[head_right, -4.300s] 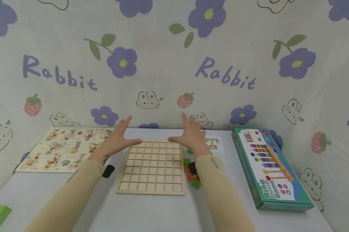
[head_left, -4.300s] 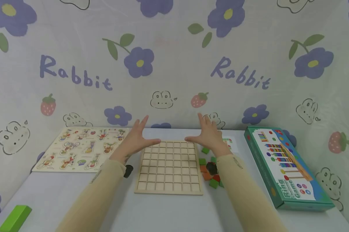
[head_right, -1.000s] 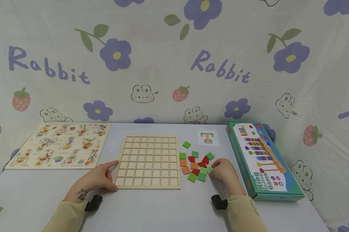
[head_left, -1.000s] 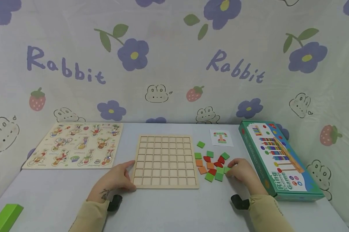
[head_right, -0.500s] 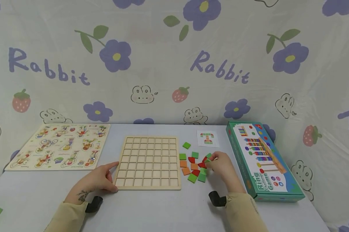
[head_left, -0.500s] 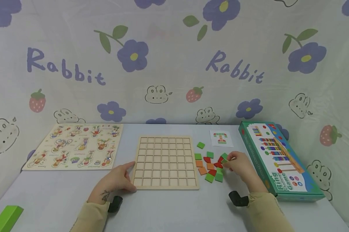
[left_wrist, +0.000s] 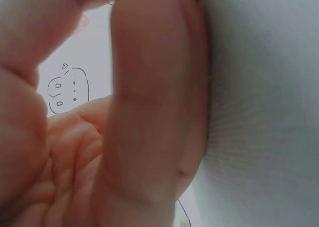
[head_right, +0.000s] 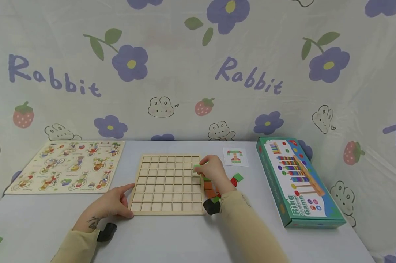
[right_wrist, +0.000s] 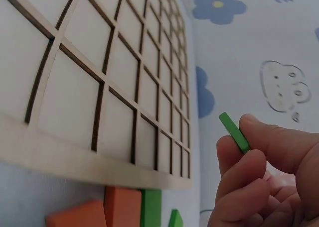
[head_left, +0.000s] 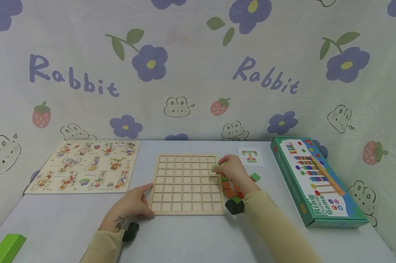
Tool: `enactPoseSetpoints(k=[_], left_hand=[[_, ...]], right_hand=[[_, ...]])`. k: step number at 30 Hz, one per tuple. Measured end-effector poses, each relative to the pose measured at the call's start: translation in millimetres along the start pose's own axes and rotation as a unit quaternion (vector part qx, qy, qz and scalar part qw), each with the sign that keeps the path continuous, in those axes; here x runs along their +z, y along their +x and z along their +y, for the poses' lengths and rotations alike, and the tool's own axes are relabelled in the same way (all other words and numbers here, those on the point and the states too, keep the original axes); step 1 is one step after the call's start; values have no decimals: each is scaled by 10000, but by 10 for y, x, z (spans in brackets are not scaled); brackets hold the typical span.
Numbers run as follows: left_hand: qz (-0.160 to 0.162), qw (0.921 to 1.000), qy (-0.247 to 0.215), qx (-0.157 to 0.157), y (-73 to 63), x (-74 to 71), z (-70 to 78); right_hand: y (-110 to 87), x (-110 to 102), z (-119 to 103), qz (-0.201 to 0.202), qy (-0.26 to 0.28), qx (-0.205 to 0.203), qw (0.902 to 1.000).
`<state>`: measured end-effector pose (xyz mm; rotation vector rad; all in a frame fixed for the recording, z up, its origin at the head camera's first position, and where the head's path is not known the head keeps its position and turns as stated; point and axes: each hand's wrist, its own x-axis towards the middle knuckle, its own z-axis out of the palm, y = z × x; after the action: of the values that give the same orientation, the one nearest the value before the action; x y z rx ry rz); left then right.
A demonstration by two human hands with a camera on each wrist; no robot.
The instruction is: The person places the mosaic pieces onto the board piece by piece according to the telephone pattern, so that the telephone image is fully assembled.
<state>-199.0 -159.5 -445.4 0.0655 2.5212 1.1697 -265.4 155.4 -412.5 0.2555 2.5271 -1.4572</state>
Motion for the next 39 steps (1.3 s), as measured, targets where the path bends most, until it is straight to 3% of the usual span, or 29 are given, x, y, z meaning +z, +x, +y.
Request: enactPoseSetpoints(k=[8, 17, 27, 39], left_hand=[[4, 10000, 4, 13, -1, 9, -7], [-42, 10000, -10, 85, -33, 2, 7], [-48, 9999, 99, 115, -19, -1, -1], [-25, 9999, 74, 83, -23, -6, -4]], right_hand=[[176, 258, -49, 82, -80, -117, 9999], [184, 360, -110, 213, -835, 8, 9963], [236, 449, -140, 480, -1920, 117, 9802], [221, 506, -184, 555, -2543, 155, 9654]])
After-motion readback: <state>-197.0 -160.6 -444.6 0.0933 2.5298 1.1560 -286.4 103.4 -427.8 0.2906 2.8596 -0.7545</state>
